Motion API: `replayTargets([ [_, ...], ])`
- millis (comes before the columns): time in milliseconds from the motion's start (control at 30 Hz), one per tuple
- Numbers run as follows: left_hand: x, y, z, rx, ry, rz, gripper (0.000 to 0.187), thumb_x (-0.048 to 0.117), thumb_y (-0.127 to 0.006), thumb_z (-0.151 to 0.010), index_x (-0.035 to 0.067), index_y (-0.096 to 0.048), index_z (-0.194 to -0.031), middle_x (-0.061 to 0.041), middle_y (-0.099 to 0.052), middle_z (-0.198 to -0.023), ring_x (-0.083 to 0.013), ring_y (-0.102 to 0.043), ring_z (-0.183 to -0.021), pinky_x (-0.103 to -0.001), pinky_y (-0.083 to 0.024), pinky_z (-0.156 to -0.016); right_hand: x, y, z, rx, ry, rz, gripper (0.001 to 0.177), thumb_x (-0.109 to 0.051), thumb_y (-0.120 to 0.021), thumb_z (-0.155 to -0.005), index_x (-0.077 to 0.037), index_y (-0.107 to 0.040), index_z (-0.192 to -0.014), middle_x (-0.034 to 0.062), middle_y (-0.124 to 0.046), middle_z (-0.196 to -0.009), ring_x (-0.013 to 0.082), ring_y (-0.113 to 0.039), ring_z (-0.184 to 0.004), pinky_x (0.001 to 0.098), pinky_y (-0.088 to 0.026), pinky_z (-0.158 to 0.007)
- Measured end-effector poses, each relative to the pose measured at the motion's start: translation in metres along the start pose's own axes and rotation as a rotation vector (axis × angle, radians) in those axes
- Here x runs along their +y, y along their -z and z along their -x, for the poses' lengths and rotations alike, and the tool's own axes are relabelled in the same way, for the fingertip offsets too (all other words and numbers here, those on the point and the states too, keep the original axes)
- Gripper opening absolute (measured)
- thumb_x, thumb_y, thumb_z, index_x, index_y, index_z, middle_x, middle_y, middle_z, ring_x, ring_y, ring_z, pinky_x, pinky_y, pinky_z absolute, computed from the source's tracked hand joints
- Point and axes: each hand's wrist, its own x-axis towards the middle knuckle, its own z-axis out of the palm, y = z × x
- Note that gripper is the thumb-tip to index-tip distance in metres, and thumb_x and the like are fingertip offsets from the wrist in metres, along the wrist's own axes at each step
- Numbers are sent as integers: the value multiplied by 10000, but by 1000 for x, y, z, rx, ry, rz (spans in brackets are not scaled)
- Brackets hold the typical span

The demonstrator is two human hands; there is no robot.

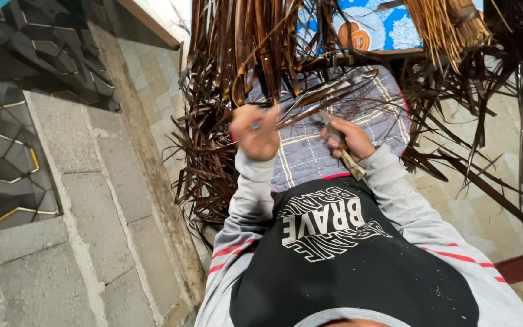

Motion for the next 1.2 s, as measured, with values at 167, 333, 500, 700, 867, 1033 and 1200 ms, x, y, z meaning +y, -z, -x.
replayTargets([
  [167,-1,-6,40,-693,13,-195,392,68,-503,-1045,237,-704,-1336,-32,-565,-946,-261,-608,-730,-414,-559,-626,-12,-9,4,44,118,-21,462,-272,-528,-1087,-73,-542,-1504,216,-601,-990,169,-496,-584,272,-413,-357],
  [333,5,-13,78,-911,365,-55,191,220,-627,-1011,156,-750,-1142,-102,-629,-924,-438,-696,-799,-562,-584,-668,-7,-12,11,57,266,-22,420,-230,-568,-1061,-25,-607,-1426,265,-655,-964,196,-594,-574,325,-533,-413],
  [500,19,-21,83,-786,485,139,98,133,-763,-917,107,-738,-1008,-120,-681,-777,-395,-725,-811,-486,-576,-720,6,-2,3,-6,358,-65,274,-162,-583,-1067,-49,-611,-1315,299,-688,-901,238,-612,-478,359,-531,-371],
  [700,9,-20,106,-815,492,146,84,107,-793,-868,169,-761,-913,-61,-714,-774,-306,-748,-798,-378,-590,-727,-8,-15,11,-108,307,-79,411,-106,-551,-1061,-108,-528,-1471,221,-676,-733,139,-509,-349,276,-437,-279],
  [867,6,-18,114,-781,499,150,114,74,-815,-810,151,-761,-875,-69,-704,-773,-308,-736,-762,-371,-587,-702,-9,-16,14,-83,216,-118,372,-122,-571,-1053,-118,-622,-1422,198,-652,-695,114,-474,-350,273,-433,-276],
  [1033,10,-20,115,-748,493,117,127,76,-821,-800,156,-776,-889,-44,-690,-774,-248,-716,-686,-329,-579,-656,-6,-11,13,-64,190,-143,379,-104,-584,-1037,-125,-653,-1409,185,-635,-691,106,-471,-355,282,-457,-281],
  [1200,23,-20,95,-782,372,115,24,181,-774,-940,161,-763,-947,-31,-707,-825,-260,-739,-762,-322,-599,-674,-30,18,4,-14,310,-374,397,-192,-567,-1076,-129,-541,-1467,92,-668,-775,72,-513,-417,297,-563,-414],
])
